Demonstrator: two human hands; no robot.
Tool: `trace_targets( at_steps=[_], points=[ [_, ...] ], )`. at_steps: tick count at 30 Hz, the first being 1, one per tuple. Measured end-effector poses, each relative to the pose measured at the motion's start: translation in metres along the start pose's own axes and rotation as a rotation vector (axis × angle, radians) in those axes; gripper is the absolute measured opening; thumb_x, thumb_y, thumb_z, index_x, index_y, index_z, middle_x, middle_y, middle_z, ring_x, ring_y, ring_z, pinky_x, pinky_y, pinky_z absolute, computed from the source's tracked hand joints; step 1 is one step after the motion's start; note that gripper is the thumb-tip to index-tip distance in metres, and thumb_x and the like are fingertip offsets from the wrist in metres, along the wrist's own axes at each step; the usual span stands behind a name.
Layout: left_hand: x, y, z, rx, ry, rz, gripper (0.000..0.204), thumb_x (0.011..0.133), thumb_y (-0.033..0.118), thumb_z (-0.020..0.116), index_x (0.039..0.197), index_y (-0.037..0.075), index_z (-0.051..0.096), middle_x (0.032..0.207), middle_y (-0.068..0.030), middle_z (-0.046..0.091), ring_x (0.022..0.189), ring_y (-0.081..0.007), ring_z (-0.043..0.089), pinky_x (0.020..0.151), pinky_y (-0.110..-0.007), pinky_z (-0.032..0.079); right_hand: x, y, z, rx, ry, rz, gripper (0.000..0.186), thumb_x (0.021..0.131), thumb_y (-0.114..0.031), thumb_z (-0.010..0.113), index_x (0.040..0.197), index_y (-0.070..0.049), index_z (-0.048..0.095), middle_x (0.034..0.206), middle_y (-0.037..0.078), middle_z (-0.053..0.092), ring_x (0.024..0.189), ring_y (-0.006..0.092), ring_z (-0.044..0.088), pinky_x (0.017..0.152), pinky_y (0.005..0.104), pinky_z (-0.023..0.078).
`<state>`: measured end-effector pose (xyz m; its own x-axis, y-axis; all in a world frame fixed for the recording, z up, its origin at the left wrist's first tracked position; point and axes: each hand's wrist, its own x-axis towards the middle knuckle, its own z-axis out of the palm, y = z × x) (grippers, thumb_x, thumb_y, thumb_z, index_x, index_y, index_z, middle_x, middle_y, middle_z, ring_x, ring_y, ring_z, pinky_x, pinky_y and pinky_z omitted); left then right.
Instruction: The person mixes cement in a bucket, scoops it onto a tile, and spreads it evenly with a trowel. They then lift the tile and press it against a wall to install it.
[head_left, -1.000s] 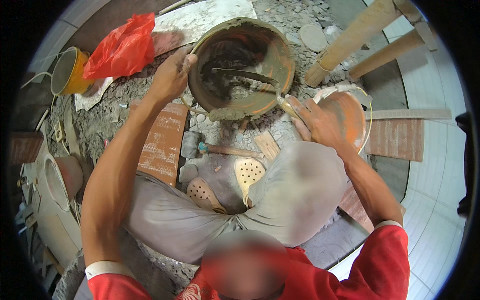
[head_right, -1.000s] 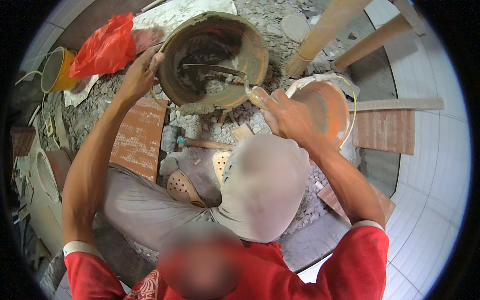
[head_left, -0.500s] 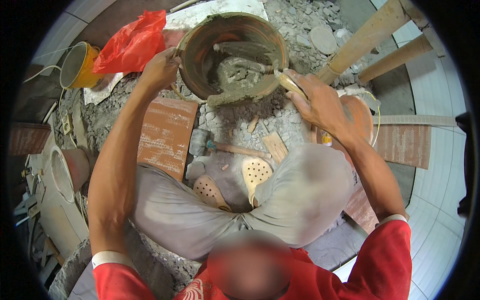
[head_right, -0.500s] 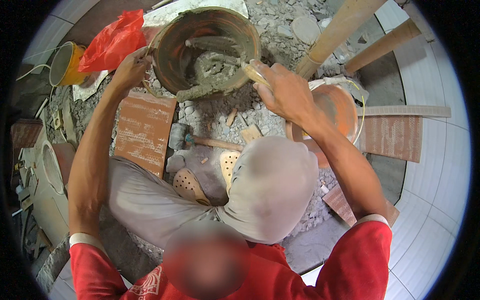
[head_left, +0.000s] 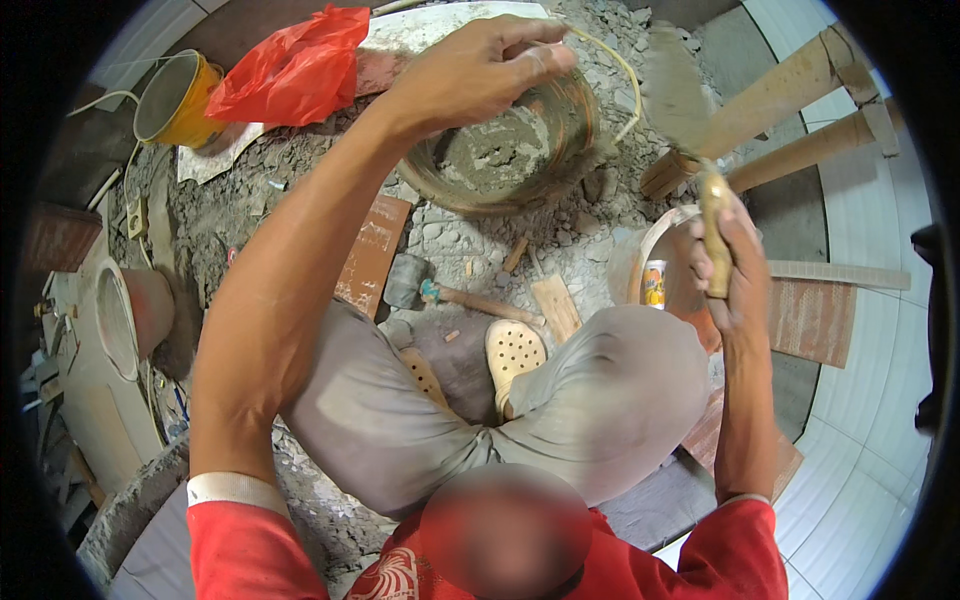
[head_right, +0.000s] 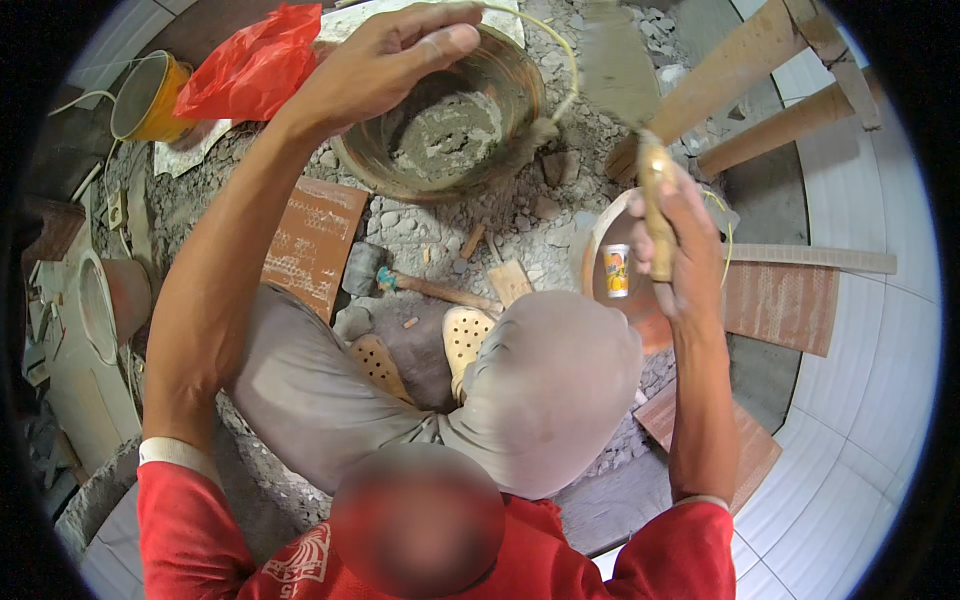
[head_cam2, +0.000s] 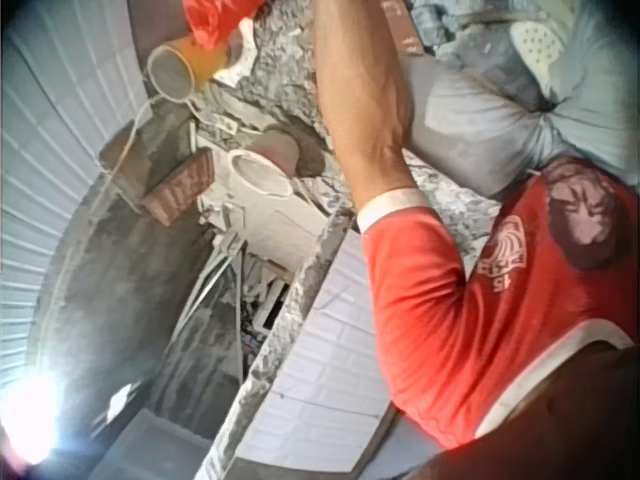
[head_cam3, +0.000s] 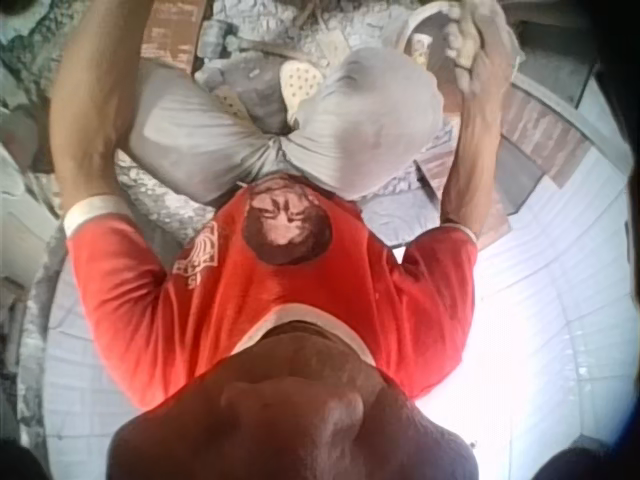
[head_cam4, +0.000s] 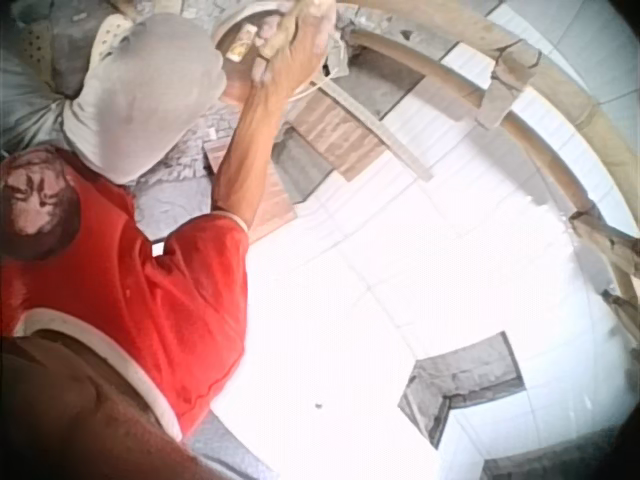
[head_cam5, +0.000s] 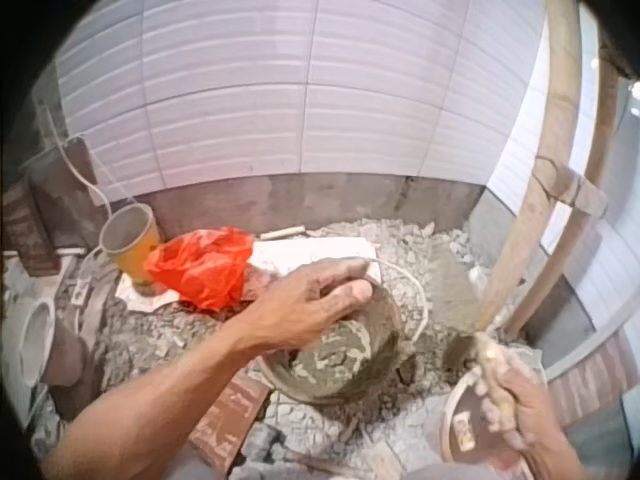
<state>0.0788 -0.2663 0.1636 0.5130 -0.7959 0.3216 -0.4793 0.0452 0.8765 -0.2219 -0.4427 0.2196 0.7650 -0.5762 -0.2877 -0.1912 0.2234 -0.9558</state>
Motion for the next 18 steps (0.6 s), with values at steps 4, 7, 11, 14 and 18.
trace_targets(
  at_steps=[4, 7, 11, 14, 18],
  points=[
    [0.008, -0.055, -0.030, 0.626, 0.277, 0.132, 0.048, 0.105, 0.033, 0.057, 0.140, 0.000, 0.057, 0.124, -0.0098, 0.069, 0.109, -0.0247, 0.066, 0.090, -0.035, 0.055, -0.015, -0.031, -0.012, 0.037, 0.116, -0.157, 0.051, 0.106, -0.027, 0.051, 0.149, -0.001, 0.042, 0.095, 0.008, 0.060, 0.057, 0.0070, 0.051, 0.044, 0.0201, 0.042],
    [-0.010, -0.099, -0.048, 0.474, 0.267, -0.423, 0.051, 0.100, 0.036, 0.060, 0.133, -0.002, 0.062, 0.121, -0.0194, 0.070, 0.115, -0.0278, 0.064, 0.099, -0.040, 0.049, -0.020, -0.048, -0.015, -0.050, 0.077, -0.186, 0.053, 0.106, -0.030, 0.052, 0.149, -0.001, 0.042, 0.096, 0.008, 0.060, 0.055, 0.0066, 0.051, 0.043, 0.0192, 0.041],
    [-0.031, -0.124, -0.049, -0.076, 0.133, -0.666, 0.043, 0.102, 0.024, 0.059, 0.137, -0.001, 0.059, 0.126, -0.0124, 0.067, 0.114, -0.0211, 0.062, 0.097, -0.035, 0.049, -0.018, -0.049, -0.006, -0.233, -0.084, -0.010, 0.058, 0.104, -0.033, 0.056, 0.149, 0.001, 0.044, 0.091, 0.008, 0.062, 0.054, 0.0056, 0.052, 0.040, 0.0175, 0.039],
    [-0.031, -0.112, -0.043, -0.075, 0.024, -0.592, 0.040, 0.103, 0.018, 0.059, 0.139, 0.001, 0.056, 0.122, -0.0083, 0.065, 0.112, -0.0171, 0.059, 0.095, -0.034, 0.049, -0.010, -0.038, 0.004, -0.483, -0.194, 0.183, 0.054, 0.098, -0.031, 0.063, 0.141, -0.001, 0.057, 0.088, 0.006, 0.065, 0.056, 0.0085, 0.055, 0.046, 0.0223, 0.042],
    [-0.040, -0.075, -0.033, -0.235, -0.059, -0.600, 0.032, 0.100, 0.011, 0.063, 0.129, 0.000, 0.057, 0.110, -0.0113, 0.066, 0.097, -0.0181, 0.061, 0.086, -0.036, 0.052, 0.001, -0.029, 0.011, -0.986, -0.358, 0.103, 0.042, 0.095, -0.029, 0.064, 0.123, 0.002, 0.068, 0.089, 0.008, 0.059, 0.067, 0.0141, 0.056, 0.061, 0.0299, 0.048]
  ],
)
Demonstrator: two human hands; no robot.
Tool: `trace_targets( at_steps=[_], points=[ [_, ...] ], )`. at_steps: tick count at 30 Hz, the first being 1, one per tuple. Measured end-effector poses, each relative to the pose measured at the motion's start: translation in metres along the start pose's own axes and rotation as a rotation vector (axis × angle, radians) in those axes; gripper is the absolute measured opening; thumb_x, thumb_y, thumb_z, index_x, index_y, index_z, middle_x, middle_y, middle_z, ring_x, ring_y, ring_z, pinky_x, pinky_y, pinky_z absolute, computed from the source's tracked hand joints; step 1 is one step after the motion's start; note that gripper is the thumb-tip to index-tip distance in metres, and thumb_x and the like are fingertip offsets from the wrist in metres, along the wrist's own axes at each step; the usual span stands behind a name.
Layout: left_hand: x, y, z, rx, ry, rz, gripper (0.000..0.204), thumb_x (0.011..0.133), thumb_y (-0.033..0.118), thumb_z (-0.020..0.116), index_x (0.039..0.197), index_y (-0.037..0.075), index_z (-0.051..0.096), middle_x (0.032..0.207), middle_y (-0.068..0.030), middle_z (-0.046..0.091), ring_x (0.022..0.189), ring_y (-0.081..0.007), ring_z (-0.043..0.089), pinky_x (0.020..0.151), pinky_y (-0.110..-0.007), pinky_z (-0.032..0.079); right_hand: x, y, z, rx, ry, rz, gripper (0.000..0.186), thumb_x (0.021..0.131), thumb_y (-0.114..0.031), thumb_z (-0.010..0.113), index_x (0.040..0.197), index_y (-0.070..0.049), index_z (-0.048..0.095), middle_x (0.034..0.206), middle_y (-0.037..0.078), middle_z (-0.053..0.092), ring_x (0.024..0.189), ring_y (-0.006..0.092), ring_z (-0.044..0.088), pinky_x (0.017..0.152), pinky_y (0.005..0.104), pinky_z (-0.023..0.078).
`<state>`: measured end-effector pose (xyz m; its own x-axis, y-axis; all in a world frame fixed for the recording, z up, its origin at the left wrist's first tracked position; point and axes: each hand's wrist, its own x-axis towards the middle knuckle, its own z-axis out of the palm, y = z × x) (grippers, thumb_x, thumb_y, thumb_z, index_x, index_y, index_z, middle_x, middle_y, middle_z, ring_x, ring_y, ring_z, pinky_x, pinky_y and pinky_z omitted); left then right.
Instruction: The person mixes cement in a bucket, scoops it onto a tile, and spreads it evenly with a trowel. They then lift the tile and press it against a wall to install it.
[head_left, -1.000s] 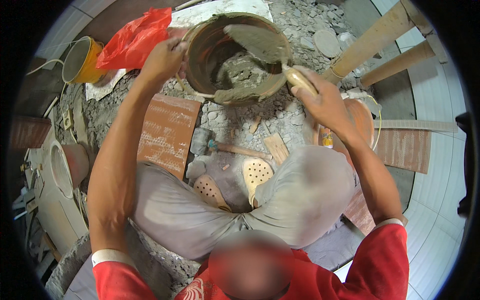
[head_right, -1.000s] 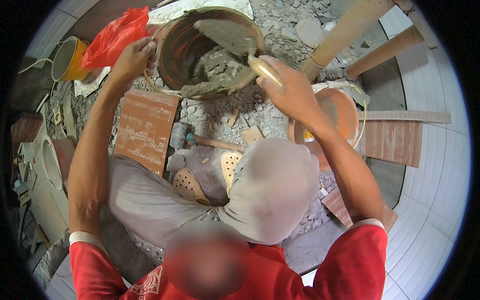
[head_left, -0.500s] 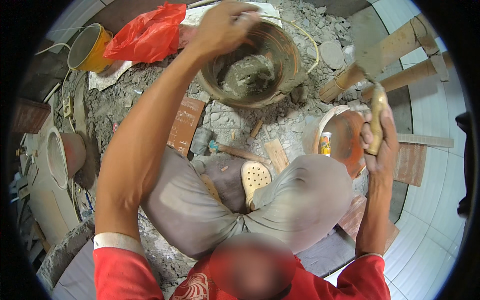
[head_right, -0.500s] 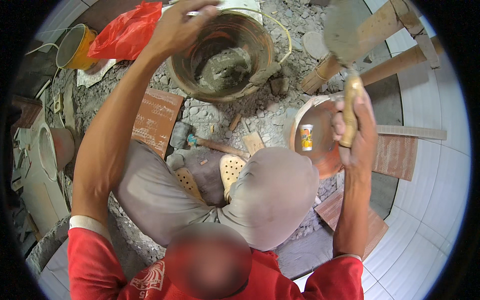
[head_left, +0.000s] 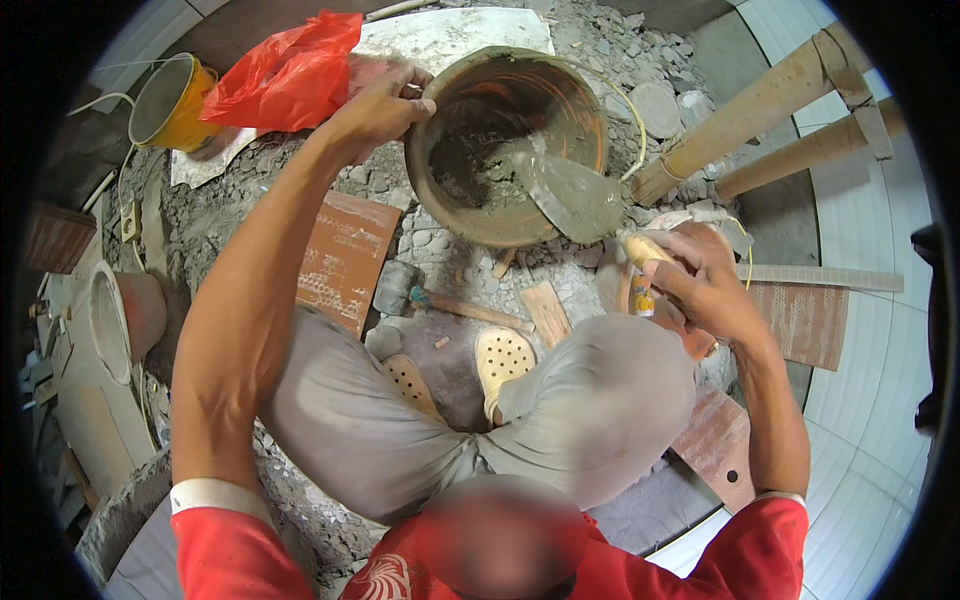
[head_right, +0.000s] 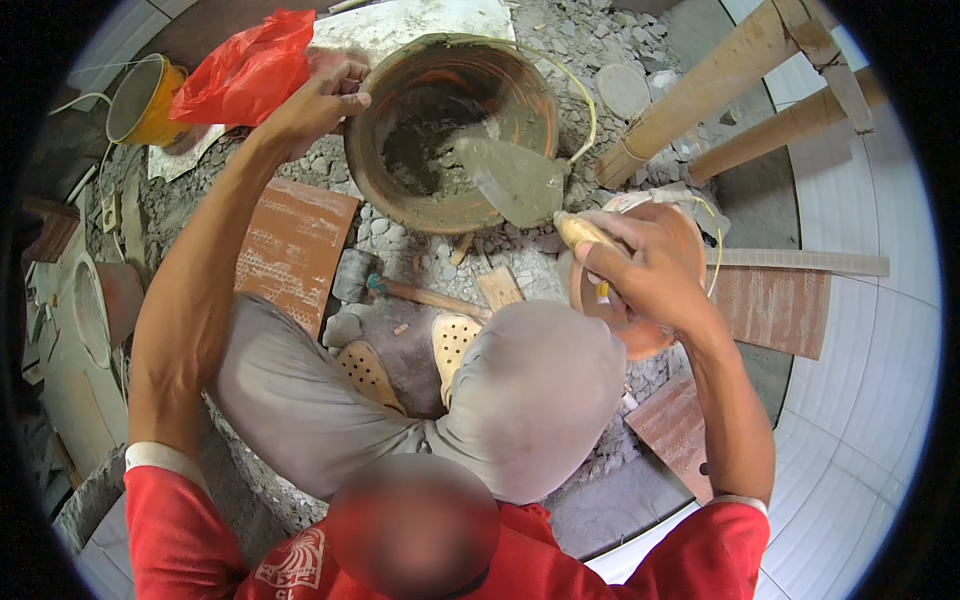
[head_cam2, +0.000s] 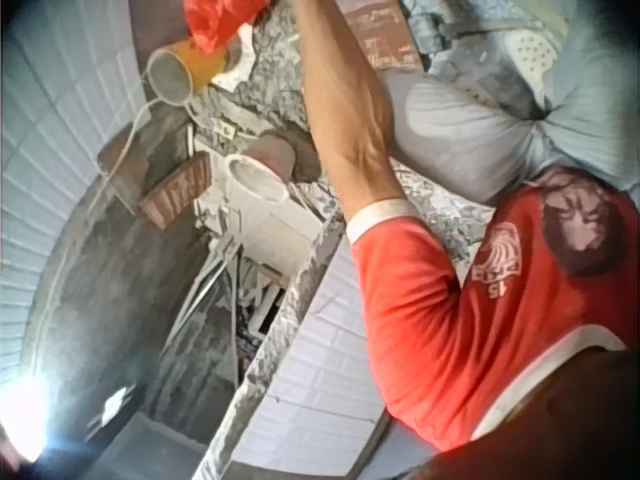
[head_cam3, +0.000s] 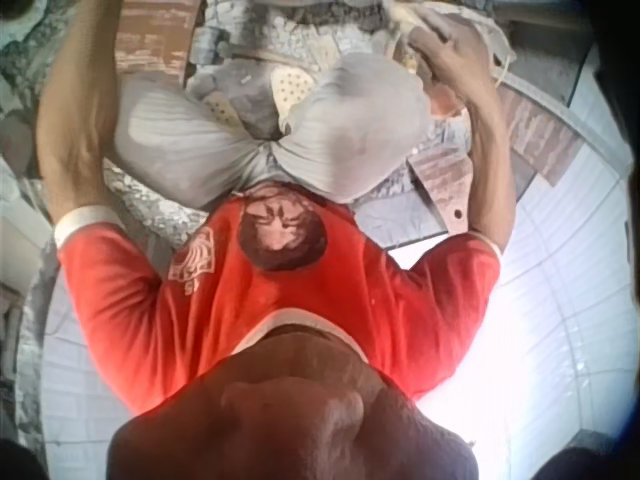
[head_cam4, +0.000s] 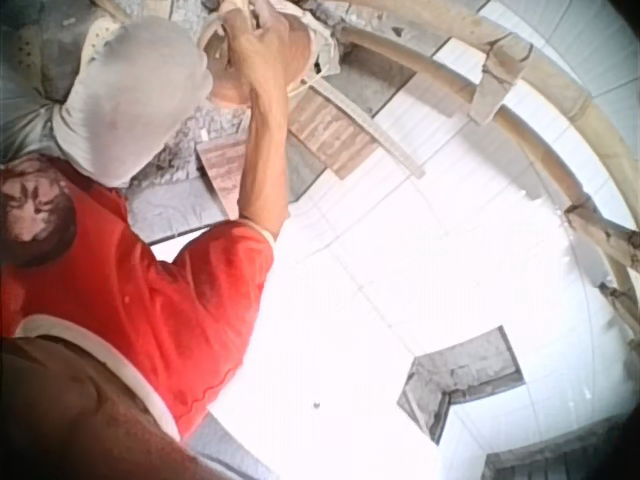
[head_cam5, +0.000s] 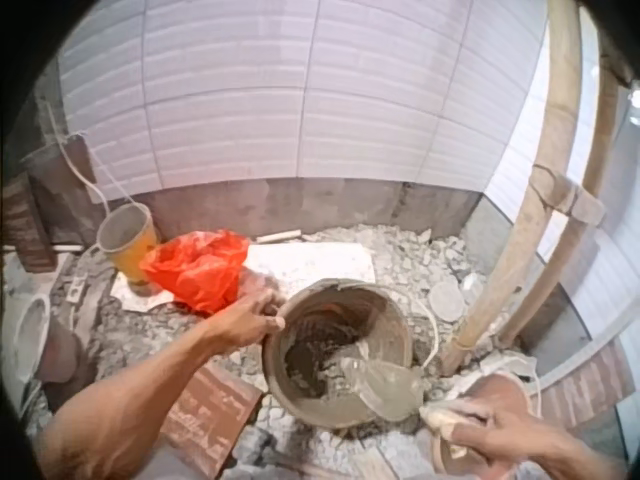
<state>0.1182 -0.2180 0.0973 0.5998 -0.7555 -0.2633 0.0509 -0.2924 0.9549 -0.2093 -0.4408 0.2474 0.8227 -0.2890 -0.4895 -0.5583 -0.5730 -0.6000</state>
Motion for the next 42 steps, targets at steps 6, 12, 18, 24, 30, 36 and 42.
trace_targets(
  at_steps=[6, 12, 18, 24, 30, 36, 42],
  points=[
    [-0.035, 0.017, 0.021, 0.019, -0.164, -0.066, 0.031, 0.103, 0.022, 0.062, 0.126, 0.005, 0.049, 0.105, -0.0105, 0.062, 0.096, -0.0199, 0.064, 0.080, -0.039, 0.060, 0.001, 0.010, -0.001, -0.274, -0.111, -0.066, 0.032, 0.095, -0.025, 0.058, 0.111, -0.001, 0.072, 0.074, 0.012, 0.065, 0.063, 0.0153, 0.061, 0.058, 0.0343, 0.048],
    [-0.050, 0.017, 0.040, 0.083, -0.136, -0.130, 0.038, 0.106, 0.038, 0.057, 0.116, 0.002, 0.051, 0.101, -0.0090, 0.059, 0.091, -0.0181, 0.063, 0.073, -0.038, 0.063, 0.022, 0.022, 0.000, -0.574, -0.109, -0.325, 0.027, 0.097, -0.022, 0.055, 0.095, 0.000, 0.069, 0.068, 0.014, 0.063, 0.053, 0.0195, 0.060, 0.050, 0.0365, 0.050],
    [-0.055, 0.009, 0.057, 0.228, 0.014, -0.057, 0.039, 0.106, 0.036, 0.056, 0.109, -0.003, 0.054, 0.089, -0.0085, 0.057, 0.073, -0.0156, 0.061, 0.060, -0.032, 0.056, 0.014, -0.005, -0.001, -0.055, -0.358, 0.386, 0.037, 0.104, -0.033, 0.054, 0.091, -0.002, 0.069, 0.057, 0.006, 0.057, 0.039, 0.0123, 0.050, 0.034, 0.0316, 0.039],
    [-0.053, -0.005, 0.066, 0.297, 0.104, 0.016, 0.037, 0.106, 0.034, 0.057, 0.107, -0.002, 0.055, 0.087, -0.0082, 0.056, 0.071, -0.0141, 0.057, 0.061, -0.032, 0.055, 0.013, -0.004, 0.007, 0.423, -0.476, 0.588, 0.035, 0.104, -0.035, 0.058, 0.099, -0.001, 0.066, 0.063, 0.004, 0.058, 0.039, 0.0072, 0.047, 0.031, 0.0241, 0.035],
    [-0.056, -0.004, 0.065, 0.444, 0.087, 0.190, 0.031, 0.107, 0.031, 0.057, 0.108, -0.001, 0.055, 0.089, -0.0057, 0.055, 0.081, -0.0148, 0.055, 0.068, -0.033, 0.057, 0.021, 0.010, 0.002, 0.705, -0.489, 0.599, 0.035, 0.104, -0.034, 0.058, 0.115, -0.002, 0.065, 0.067, 0.005, 0.061, 0.040, 0.0067, 0.048, 0.031, 0.0212, 0.036],
    [-0.061, -0.002, 0.066, 0.182, 0.035, 0.090, 0.030, 0.104, 0.026, 0.058, 0.108, -0.003, 0.058, 0.092, -0.0173, 0.064, 0.083, -0.0282, 0.063, 0.080, -0.044, 0.049, 0.032, -0.023, -0.034, -0.277, -0.262, 0.252, 0.037, 0.101, -0.033, 0.058, 0.117, -0.002, 0.070, 0.063, 0.003, 0.058, 0.042, 0.0109, 0.051, 0.039, 0.0282, 0.040],
    [-0.060, -0.004, 0.064, 0.317, -0.043, 0.067, 0.031, 0.108, 0.029, 0.055, 0.117, -0.001, 0.052, 0.101, -0.0088, 0.056, 0.091, -0.0159, 0.060, 0.069, -0.036, 0.062, 0.042, -0.042, -0.023, -0.492, -0.397, 0.351, 0.038, 0.101, -0.036, 0.057, 0.099, -0.002, 0.074, 0.062, 0.007, 0.059, 0.043, 0.0139, 0.052, 0.040, 0.0324, 0.041]
  ],
)
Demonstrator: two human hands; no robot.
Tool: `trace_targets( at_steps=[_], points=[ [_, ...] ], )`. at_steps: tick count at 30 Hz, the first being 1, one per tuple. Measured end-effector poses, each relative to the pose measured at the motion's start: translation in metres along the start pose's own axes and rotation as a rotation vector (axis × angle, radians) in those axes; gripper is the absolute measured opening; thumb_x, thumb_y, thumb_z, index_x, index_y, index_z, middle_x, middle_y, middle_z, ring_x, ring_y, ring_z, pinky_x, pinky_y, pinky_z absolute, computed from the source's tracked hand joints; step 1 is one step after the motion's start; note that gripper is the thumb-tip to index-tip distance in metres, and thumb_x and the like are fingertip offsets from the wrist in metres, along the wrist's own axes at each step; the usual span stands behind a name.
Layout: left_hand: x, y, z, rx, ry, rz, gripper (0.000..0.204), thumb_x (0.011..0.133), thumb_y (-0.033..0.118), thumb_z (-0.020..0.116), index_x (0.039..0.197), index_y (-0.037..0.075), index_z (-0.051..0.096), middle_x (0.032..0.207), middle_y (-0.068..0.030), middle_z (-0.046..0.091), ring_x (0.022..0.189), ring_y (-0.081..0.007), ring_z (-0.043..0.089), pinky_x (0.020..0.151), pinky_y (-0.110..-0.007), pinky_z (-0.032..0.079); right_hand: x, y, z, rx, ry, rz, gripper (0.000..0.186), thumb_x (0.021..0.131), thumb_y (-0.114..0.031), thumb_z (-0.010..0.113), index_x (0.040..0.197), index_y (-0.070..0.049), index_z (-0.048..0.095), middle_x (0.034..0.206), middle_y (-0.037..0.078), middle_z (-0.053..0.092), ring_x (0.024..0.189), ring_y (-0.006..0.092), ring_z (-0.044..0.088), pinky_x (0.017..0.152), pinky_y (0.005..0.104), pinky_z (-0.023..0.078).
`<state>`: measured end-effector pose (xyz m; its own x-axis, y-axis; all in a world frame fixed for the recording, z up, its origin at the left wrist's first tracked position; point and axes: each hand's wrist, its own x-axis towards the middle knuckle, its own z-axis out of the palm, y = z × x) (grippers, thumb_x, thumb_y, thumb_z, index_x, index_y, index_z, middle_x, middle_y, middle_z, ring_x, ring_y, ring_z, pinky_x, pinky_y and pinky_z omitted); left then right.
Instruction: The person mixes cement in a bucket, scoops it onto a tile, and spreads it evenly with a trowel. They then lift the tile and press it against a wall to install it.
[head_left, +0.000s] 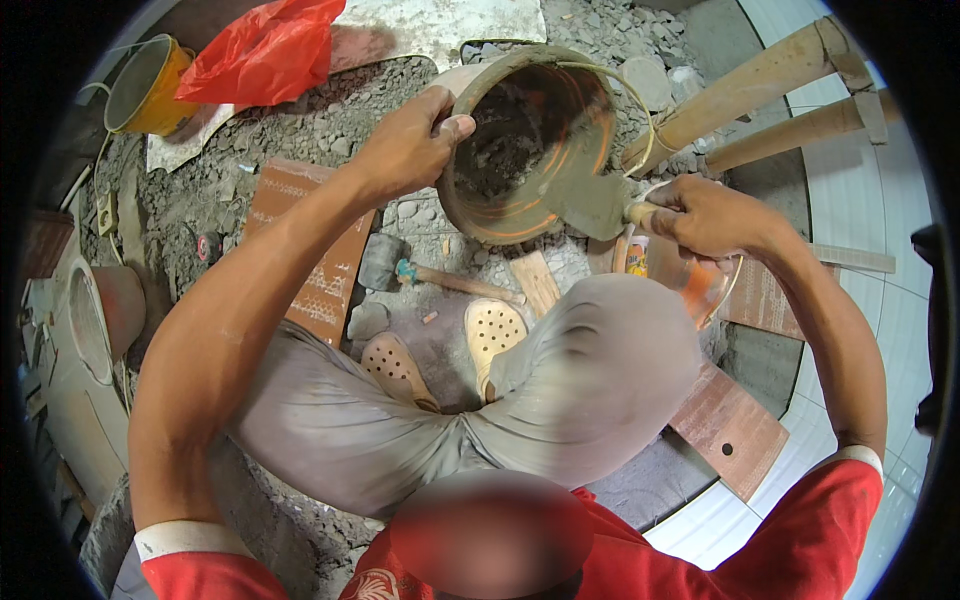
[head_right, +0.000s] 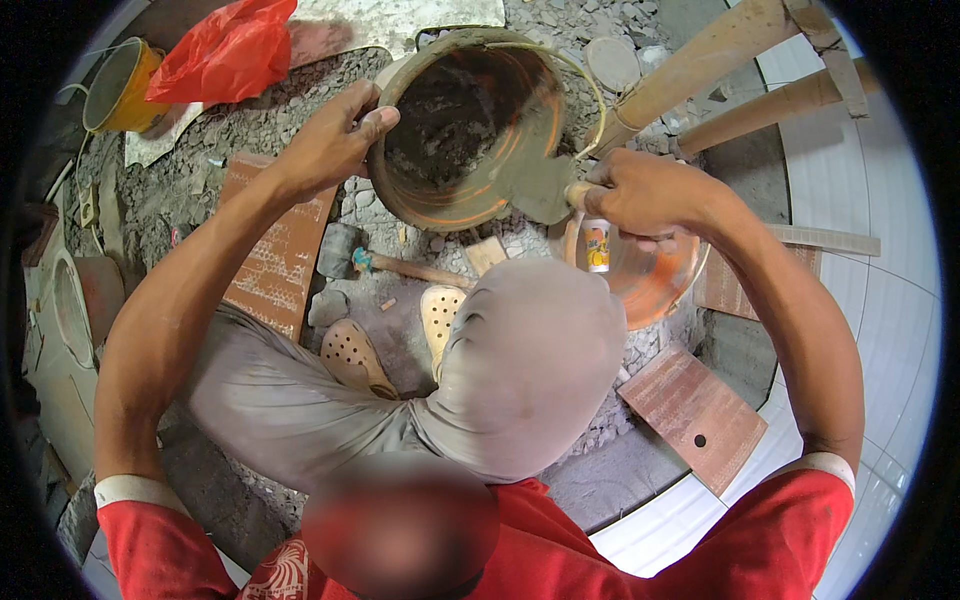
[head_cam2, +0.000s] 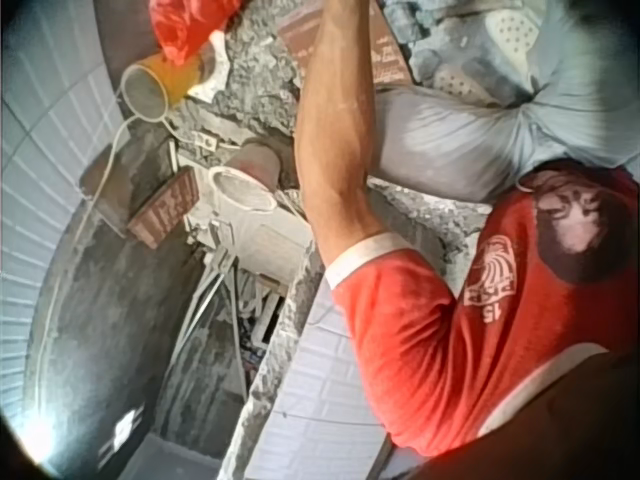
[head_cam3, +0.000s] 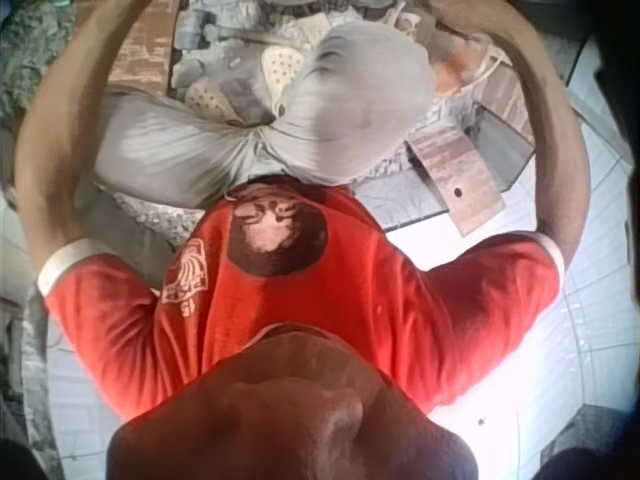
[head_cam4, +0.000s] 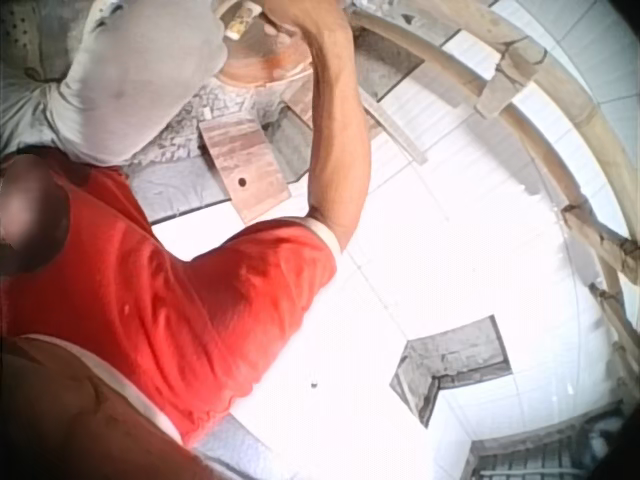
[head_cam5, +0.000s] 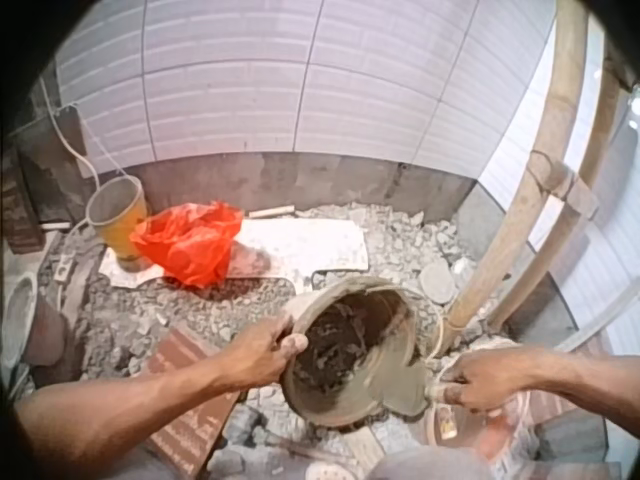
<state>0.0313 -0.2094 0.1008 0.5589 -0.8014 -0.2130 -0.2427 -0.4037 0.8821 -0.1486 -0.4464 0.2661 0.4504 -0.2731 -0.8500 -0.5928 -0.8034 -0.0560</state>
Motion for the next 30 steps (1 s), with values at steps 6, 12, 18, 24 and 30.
trace_targets(
  at_steps=[6, 12, 18, 24, 30],
  points=[
    [-0.004, 0.005, 0.008, 0.119, 0.189, 0.035, 0.030, 0.106, 0.029, 0.058, 0.113, 0.000, 0.058, 0.090, -0.0113, 0.060, 0.085, -0.0184, 0.059, 0.076, -0.037, 0.051, -0.006, 0.008, 0.010, 0.250, -0.178, -0.019, 0.038, 0.101, -0.038, 0.059, 0.094, -0.003, 0.074, 0.066, 0.007, 0.064, 0.044, 0.0108, 0.053, 0.034, 0.0298, 0.041],
    [-0.003, 0.007, 0.007, 0.061, 0.133, 0.077, 0.029, 0.105, 0.028, 0.059, 0.112, 0.000, 0.057, 0.088, -0.0135, 0.058, 0.078, -0.0227, 0.053, 0.077, -0.039, 0.047, -0.014, 0.022, 0.012, 0.525, -0.174, 0.020, 0.034, 0.100, -0.034, 0.059, 0.099, -0.003, 0.072, 0.064, 0.006, 0.061, 0.042, 0.0101, 0.052, 0.034, 0.0285, 0.040],
    [-0.002, 0.009, 0.014, 0.156, 0.126, 0.107, 0.029, 0.104, 0.029, 0.060, 0.110, 0.000, 0.056, 0.086, -0.0138, 0.058, 0.078, -0.0226, 0.053, 0.076, -0.039, 0.047, -0.020, 0.019, 0.001, 0.201, -0.060, -0.038, 0.033, 0.102, -0.029, 0.054, 0.102, 0.001, 0.070, 0.059, 0.007, 0.057, 0.041, 0.0131, 0.053, 0.039, 0.0317, 0.043],
    [-0.003, 0.012, 0.014, 0.046, 0.152, 0.043, 0.030, 0.101, 0.030, 0.061, 0.104, 0.000, 0.059, 0.092, -0.0223, 0.067, 0.087, -0.0409, 0.066, 0.079, -0.049, 0.049, -0.016, 0.021, 0.024, 0.356, -0.255, -0.010, 0.032, 0.103, -0.031, 0.057, 0.106, -0.001, 0.067, 0.060, 0.006, 0.061, 0.040, 0.0117, 0.053, 0.037, 0.0270, 0.043],
    [0.002, 0.006, 0.008, 0.175, 0.125, 0.131, 0.028, 0.105, 0.028, 0.059, 0.107, 0.000, 0.055, 0.089, -0.0130, 0.057, 0.078, -0.0235, 0.052, 0.076, -0.038, 0.047, -0.017, 0.028, 0.026, 0.491, -0.150, -0.034, 0.032, 0.103, -0.032, 0.055, 0.102, -0.005, 0.072, 0.061, 0.002, 0.058, 0.041, 0.0115, 0.053, 0.036, 0.0273, 0.039]
  ],
)
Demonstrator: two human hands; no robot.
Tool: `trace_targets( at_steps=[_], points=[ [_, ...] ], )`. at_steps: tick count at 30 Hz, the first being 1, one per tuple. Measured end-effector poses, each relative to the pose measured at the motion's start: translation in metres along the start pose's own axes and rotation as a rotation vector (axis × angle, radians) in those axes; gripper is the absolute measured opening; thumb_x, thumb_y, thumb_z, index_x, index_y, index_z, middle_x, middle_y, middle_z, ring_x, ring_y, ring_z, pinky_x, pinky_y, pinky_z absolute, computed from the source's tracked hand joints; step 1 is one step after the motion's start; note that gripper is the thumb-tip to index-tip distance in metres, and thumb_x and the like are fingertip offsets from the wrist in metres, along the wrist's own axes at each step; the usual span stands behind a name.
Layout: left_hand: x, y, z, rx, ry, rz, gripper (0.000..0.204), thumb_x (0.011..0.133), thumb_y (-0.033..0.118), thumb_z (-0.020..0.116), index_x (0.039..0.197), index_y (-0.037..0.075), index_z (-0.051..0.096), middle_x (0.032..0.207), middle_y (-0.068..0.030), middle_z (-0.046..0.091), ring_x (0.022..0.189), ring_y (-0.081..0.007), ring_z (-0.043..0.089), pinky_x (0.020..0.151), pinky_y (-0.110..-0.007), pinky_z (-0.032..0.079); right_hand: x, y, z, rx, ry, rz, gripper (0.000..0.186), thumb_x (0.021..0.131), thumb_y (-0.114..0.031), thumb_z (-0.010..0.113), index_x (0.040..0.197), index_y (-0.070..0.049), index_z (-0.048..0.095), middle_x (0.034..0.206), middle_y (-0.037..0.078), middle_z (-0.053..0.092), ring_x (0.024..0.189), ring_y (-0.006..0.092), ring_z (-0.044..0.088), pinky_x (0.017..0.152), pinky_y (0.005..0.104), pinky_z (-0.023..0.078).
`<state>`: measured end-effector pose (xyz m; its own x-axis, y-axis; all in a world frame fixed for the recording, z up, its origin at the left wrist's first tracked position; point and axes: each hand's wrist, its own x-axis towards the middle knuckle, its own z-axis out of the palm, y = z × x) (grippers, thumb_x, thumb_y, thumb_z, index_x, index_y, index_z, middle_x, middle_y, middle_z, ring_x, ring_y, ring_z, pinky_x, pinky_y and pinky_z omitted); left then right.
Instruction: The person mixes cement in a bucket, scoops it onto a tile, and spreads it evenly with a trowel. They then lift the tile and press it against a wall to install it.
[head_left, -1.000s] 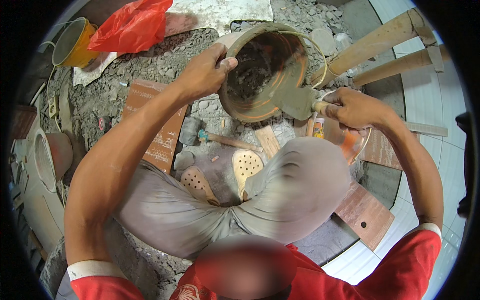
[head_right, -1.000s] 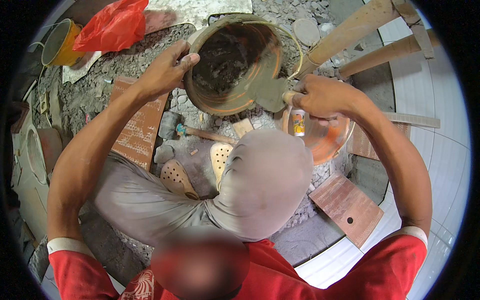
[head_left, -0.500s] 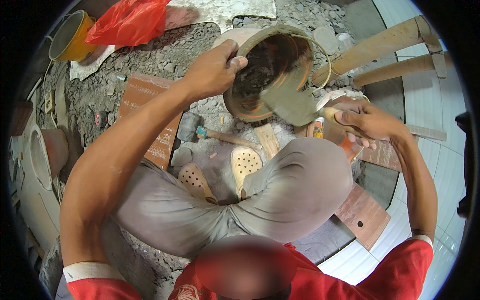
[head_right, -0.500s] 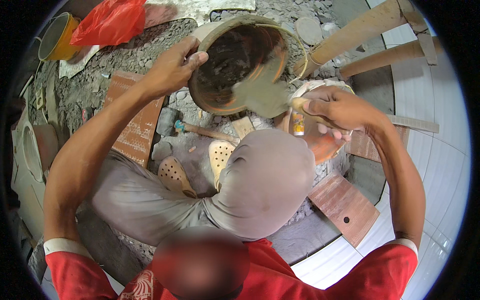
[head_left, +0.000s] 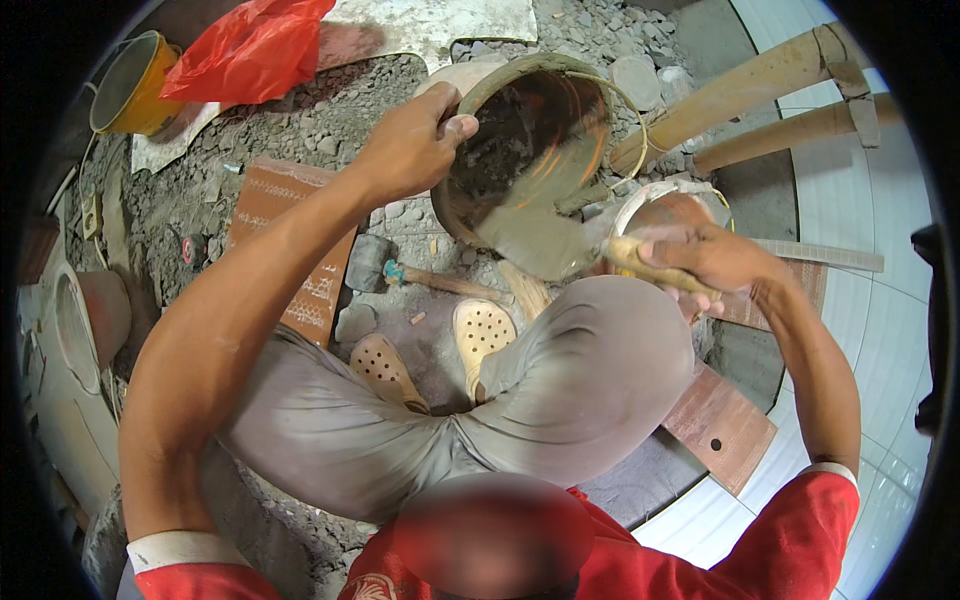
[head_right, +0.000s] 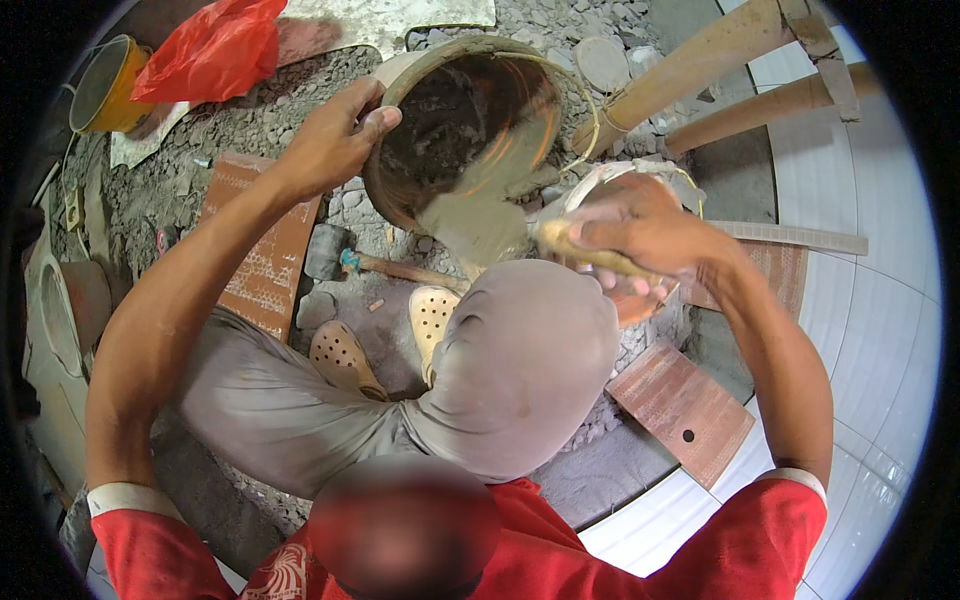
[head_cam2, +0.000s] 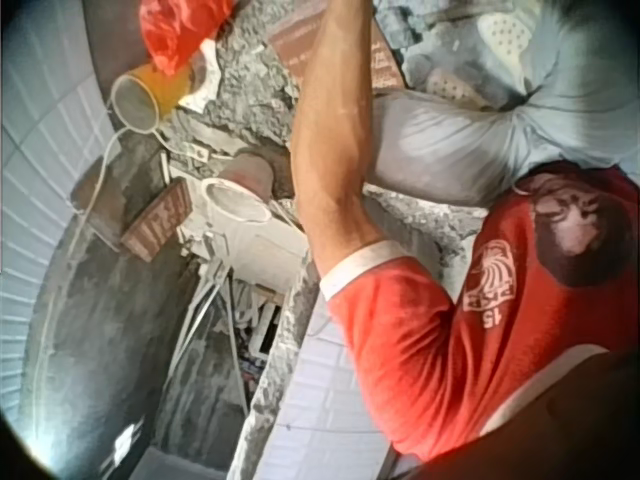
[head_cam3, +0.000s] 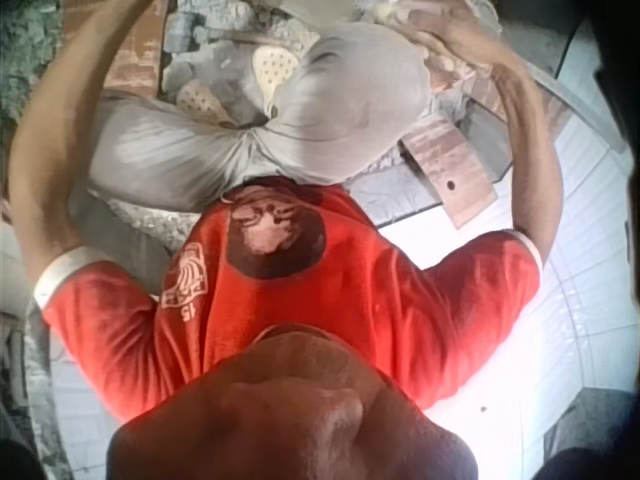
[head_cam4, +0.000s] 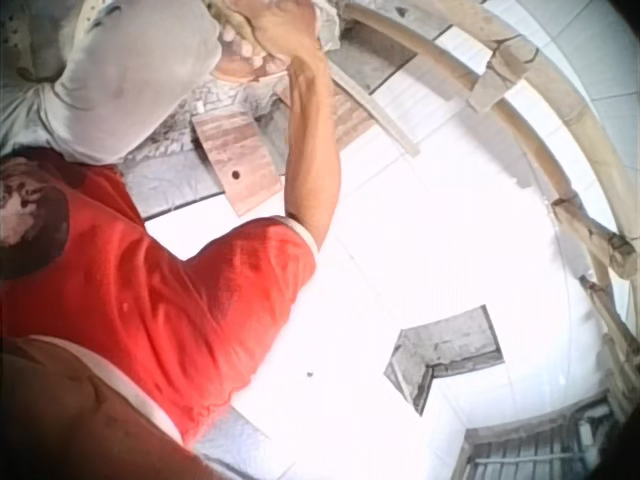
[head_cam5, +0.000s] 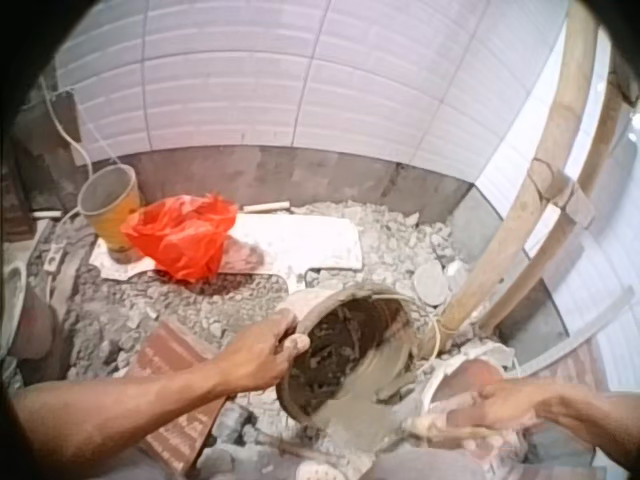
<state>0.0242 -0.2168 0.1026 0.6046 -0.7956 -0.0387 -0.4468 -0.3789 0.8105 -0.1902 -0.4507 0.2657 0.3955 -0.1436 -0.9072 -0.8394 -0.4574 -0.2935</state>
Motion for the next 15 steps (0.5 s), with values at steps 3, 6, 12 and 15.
trace_targets(
  at_steps=[3, 6, 12, 15],
  points=[
    [0.005, -0.004, -0.002, -0.092, 0.006, 0.016, 0.028, 0.105, 0.028, 0.058, 0.108, 0.001, 0.055, 0.089, -0.0102, 0.055, 0.078, -0.0211, 0.051, 0.075, -0.038, 0.047, 0.005, -0.016, -0.014, -0.248, 0.144, -0.204, 0.037, 0.103, -0.035, 0.053, 0.104, -0.004, 0.072, 0.060, 0.003, 0.058, 0.042, 0.0123, 0.054, 0.038, 0.0291, 0.041],
    [0.008, -0.010, -0.008, -0.177, 0.029, -0.024, 0.028, 0.106, 0.028, 0.057, 0.109, 0.001, 0.055, 0.088, -0.0073, 0.054, 0.078, -0.0173, 0.050, 0.072, -0.037, 0.048, 0.014, -0.036, -0.016, -0.480, 0.299, -0.087, 0.041, 0.104, -0.039, 0.050, 0.102, -0.005, 0.072, 0.058, 0.003, 0.056, 0.041, 0.0138, 0.054, 0.041, 0.0319, 0.043],
    [0.012, -0.016, -0.015, -0.179, 0.016, -0.067, 0.029, 0.107, 0.029, 0.057, 0.108, 0.000, 0.054, 0.088, -0.0060, 0.052, 0.075, -0.0138, 0.051, 0.063, -0.034, 0.051, 0.021, -0.056, 0.003, -0.312, 0.045, -0.070, 0.037, 0.101, -0.036, 0.060, 0.118, -0.005, 0.071, 0.060, 0.001, 0.053, 0.045, 0.0107, 0.049, 0.042, 0.0292, 0.040],
    [0.013, -0.014, -0.017, -0.237, 0.021, -0.106, 0.030, 0.106, 0.030, 0.057, 0.106, 0.000, 0.053, 0.087, -0.0062, 0.051, 0.074, -0.0142, 0.052, 0.058, -0.034, 0.052, 0.012, -0.056, -0.017, -0.451, 0.190, -0.215, 0.031, 0.098, -0.026, 0.060, 0.122, -0.009, 0.071, 0.063, 0.006, 0.058, 0.050, 0.0190, 0.057, 0.046, 0.0345, 0.046]
  ],
)
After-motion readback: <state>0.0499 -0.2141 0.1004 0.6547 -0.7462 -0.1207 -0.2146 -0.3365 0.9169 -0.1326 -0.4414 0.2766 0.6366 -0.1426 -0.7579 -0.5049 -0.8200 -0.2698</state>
